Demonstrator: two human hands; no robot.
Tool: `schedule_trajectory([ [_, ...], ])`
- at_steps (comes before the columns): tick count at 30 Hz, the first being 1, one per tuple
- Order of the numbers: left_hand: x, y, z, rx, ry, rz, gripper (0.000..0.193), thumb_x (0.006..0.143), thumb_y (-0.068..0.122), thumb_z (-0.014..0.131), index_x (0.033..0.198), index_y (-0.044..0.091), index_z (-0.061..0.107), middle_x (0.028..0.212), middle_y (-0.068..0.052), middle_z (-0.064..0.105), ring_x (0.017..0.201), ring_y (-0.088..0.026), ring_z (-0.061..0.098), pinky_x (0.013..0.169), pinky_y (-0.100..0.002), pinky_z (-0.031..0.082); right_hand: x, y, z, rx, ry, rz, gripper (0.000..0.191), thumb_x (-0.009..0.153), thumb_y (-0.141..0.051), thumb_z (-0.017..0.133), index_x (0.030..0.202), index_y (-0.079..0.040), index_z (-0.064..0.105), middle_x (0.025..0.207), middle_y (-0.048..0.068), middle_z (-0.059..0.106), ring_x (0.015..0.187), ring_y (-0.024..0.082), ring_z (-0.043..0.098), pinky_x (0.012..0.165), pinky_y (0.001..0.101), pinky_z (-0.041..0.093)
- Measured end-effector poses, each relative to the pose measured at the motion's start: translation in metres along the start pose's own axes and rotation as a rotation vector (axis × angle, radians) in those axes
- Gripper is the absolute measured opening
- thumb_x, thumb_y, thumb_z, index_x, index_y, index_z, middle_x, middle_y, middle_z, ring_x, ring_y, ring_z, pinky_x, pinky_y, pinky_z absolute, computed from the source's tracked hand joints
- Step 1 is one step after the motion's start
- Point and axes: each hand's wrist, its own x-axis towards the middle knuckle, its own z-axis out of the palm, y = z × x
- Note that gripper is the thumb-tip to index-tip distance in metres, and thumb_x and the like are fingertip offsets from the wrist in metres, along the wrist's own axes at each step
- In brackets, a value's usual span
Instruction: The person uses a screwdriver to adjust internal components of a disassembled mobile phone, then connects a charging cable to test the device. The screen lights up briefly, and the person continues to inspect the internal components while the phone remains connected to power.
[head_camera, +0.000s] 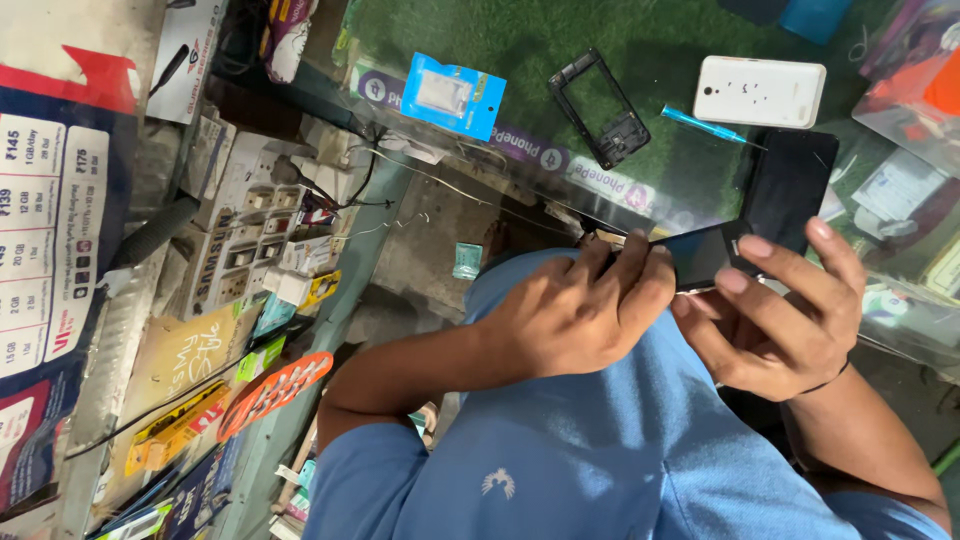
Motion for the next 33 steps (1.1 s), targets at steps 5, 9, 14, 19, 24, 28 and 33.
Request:
schedule_trajectory([
  [5,0.005,0.001,0.000,0.034,0.024,0.032,0.024,0.102,0.016,0.064,0.118,-0.002,0.064,0.114,-0.022,0.073,0.090,-0.030,0.073,0.057,-0.030,0.053,-0.004,0.002,0.001,0.071,0.065,0.003,0.032,0.083,-0.005,0.090,0.099,-0.028,0.074,0.107,0.005,0.052,0.103,0.032,0.066,0.099,0.0567,0.054],
  [9,0.007,0.001,0.000,0.044,0.039,0.041,0.023,0.103,0.016,0.064,0.118,-0.002,0.065,0.113,-0.023,0.073,0.091,-0.031,0.074,0.059,-0.031,0.054,0.002,0.003,0.003,0.071,0.124,-0.007,0.034,0.076,-0.001,0.090,0.094,-0.026,0.076,0.102,0.005,0.047,0.096,0.030,0.064,0.090,0.0519,0.057],
  [14,0.010,0.001,0.001,0.056,0.048,0.055,0.022,0.104,0.014,0.064,0.119,-0.002,0.064,0.114,-0.024,0.073,0.091,-0.031,0.074,0.063,-0.031,0.056,0.009,0.003,0.003,0.072,0.167,0.005,0.036,0.075,0.001,0.093,0.090,-0.026,0.074,0.100,0.005,0.043,0.093,0.029,0.063,0.085,0.0470,0.059],
  [19,0.012,0.000,0.002,0.086,0.046,0.069,0.020,0.104,0.012,0.063,0.119,-0.001,0.062,0.115,-0.025,0.072,0.092,-0.031,0.074,0.066,-0.032,0.058,0.010,0.003,0.004,0.096,0.167,0.006,0.032,0.077,0.001,0.091,0.090,-0.025,0.076,0.102,0.006,0.043,0.095,0.030,0.063,0.086,0.0461,0.060],
  [24,0.013,-0.001,0.000,0.136,0.051,0.086,0.020,0.103,0.014,0.062,0.117,-0.001,0.064,0.113,-0.025,0.073,0.089,-0.030,0.074,0.063,-0.031,0.056,0.009,0.005,0.007,0.052,0.228,-0.022,0.035,0.077,0.002,0.093,0.087,-0.026,0.075,0.098,0.005,0.037,0.090,0.028,0.062,0.072,0.0421,0.056],
  [28,0.013,-0.001,-0.001,0.164,0.075,0.100,0.022,0.105,0.015,0.060,0.118,-0.001,0.065,0.115,-0.023,0.073,0.092,-0.030,0.074,0.066,-0.030,0.057,0.000,0.007,0.002,-0.005,0.152,-0.046,0.028,0.077,-0.006,0.089,0.087,-0.030,0.077,0.098,0.003,0.036,0.085,0.026,0.064,0.067,0.0395,0.038],
  [33,0.013,-0.001,-0.001,0.167,0.051,0.102,0.023,0.102,0.016,0.059,0.117,-0.001,0.066,0.113,-0.023,0.074,0.090,-0.029,0.074,0.064,-0.030,0.056,-0.013,0.009,0.008,-0.069,0.223,-0.077,0.029,0.079,-0.011,0.088,0.090,-0.037,0.079,0.099,0.002,0.032,0.084,0.021,0.066,0.079,0.0439,0.028],
])
